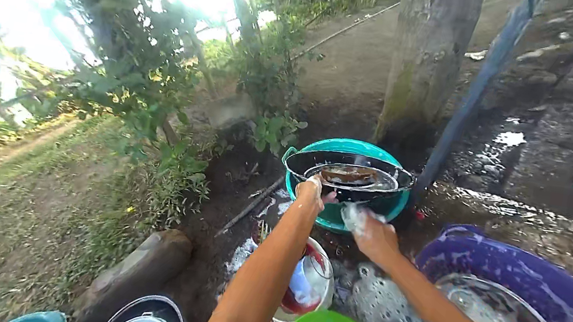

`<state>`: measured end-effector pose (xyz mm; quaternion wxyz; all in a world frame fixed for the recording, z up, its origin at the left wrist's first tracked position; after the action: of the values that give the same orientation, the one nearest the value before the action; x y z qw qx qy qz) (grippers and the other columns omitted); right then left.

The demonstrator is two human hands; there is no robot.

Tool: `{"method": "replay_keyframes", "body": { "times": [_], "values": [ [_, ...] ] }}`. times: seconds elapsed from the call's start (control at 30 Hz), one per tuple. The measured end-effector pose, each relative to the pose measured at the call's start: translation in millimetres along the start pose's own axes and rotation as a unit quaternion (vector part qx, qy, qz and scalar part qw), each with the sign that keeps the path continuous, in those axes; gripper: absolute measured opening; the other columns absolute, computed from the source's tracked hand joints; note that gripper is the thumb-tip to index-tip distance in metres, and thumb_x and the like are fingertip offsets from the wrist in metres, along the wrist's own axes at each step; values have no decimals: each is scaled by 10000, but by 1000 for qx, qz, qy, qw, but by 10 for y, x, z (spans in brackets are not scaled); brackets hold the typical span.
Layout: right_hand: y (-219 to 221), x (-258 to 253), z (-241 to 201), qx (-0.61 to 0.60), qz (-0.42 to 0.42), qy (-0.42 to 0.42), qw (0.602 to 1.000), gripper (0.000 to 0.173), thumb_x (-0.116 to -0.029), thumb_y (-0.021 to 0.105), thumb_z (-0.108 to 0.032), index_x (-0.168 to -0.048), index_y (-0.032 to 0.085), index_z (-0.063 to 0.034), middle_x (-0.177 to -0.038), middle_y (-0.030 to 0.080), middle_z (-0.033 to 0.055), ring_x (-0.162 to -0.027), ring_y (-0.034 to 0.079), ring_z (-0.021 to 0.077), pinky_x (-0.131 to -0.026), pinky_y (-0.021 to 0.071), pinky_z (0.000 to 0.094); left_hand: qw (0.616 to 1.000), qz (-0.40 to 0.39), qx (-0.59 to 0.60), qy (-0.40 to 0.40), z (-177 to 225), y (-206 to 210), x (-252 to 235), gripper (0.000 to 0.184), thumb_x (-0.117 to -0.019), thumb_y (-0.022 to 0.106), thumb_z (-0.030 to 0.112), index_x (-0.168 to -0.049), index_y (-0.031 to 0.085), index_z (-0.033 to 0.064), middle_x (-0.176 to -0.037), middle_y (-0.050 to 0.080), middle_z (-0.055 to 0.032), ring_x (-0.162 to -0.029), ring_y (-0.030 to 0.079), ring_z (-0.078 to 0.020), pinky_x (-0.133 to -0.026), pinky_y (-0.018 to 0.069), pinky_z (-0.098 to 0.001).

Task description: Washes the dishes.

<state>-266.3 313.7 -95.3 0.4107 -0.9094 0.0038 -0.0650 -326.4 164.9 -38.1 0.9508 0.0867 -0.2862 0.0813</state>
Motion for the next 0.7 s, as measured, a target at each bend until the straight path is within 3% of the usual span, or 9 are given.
{"method": "replay_keyframes", "body": {
  "times": [0.07,0.1,0.27,0.33,0.43,0.5,0.53,0.6,0.7],
  "values": [
    [171,-43,-29,68,-35,-7,997,761,-985,618,-496,-1540,421,-14,-1495,502,280,-1420,423,477,-1175,208,705,1000,9,-3,5,-75,-20,-31,378,-1066,496,190,-1370,483,-35,-1248,557,-239,-956,618,-303,-767,557,-433],
    [189,-59,-34,89,-46,-3,995,789,-973,613,-552,-1530,437,-22,-1483,518,271,-1419,430,466,-1178,202,701,1000,14,-5,5,-112,-25,-39,381,-1062,501,185,-1368,485,-42,-1255,558,-243,-969,620,-307,-779,558,-437],
    [42,-1,-55,145,-70,37,986,618,-1092,377,-488,-1428,563,-3,-1415,577,284,-1331,532,480,-1055,381,712,999,32,-13,20,-167,-67,115,342,-1056,514,168,-1306,514,-64,-1168,577,-233,-873,634,-284,-709,567,-403],
    [12,88,24,144,-90,84,982,776,-1075,324,-589,-1459,492,64,-1438,544,313,-1354,509,487,-1078,376,684,999,18,8,29,-122,-118,216,316,-1062,493,155,-1293,524,-58,-1144,588,-224,-847,635,-273,-699,566,-390],
    [93,349,69,138,-133,63,980,875,-1000,392,-713,-1474,500,15,-1388,590,297,-1317,549,476,-1069,399,679,999,0,34,24,-84,-196,398,284,-1052,483,118,-1282,522,-44,-1080,595,-204,-792,632,-252,-673,568,-366],
    [242,565,49,129,-158,5,979,715,-984,560,-617,-1435,586,-63,-1382,606,276,-1340,523,476,-1130,304,710,999,-9,27,27,-86,-259,493,260,-1039,479,84,-1261,524,-43,-1024,591,-184,-764,625,-236,-663,566,-351],
    [297,635,56,136,-150,-18,979,590,-997,624,-479,-1431,601,-79,-1386,602,277,-1356,501,483,-1161,249,714,999,-12,20,31,-110,-296,519,254,-1033,476,70,-1256,523,-42,-1010,586,-177,-761,622,-233,-664,563,-350],
    [315,691,96,156,-77,-52,983,357,-1015,601,-173,-1355,670,-86,-1316,647,278,-1306,546,492,-1171,266,687,999,-9,3,42,-232,-406,540,261,-1034,478,60,-1266,518,-53,-1035,579,-184,-788,619,-243,-680,562,-367],
    [252,819,112,165,-28,-69,984,320,-1029,554,-109,-1312,696,-66,-1292,662,277,-1280,573,486,-1158,333,645,999,4,-12,47,-569,-572,473,292,-1035,490,51,-1301,495,-72,-1109,557,-208,-875,595,-264,-730,548,-392]
  ]
}}
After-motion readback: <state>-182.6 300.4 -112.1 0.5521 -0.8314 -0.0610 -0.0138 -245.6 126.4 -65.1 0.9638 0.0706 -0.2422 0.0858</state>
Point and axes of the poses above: each hand's wrist, its own x-axis away from the middle knuckle, its own y-axis out of the palm, z = x × y, the point moved 10 cm from there along -x, towards the middle knuckle
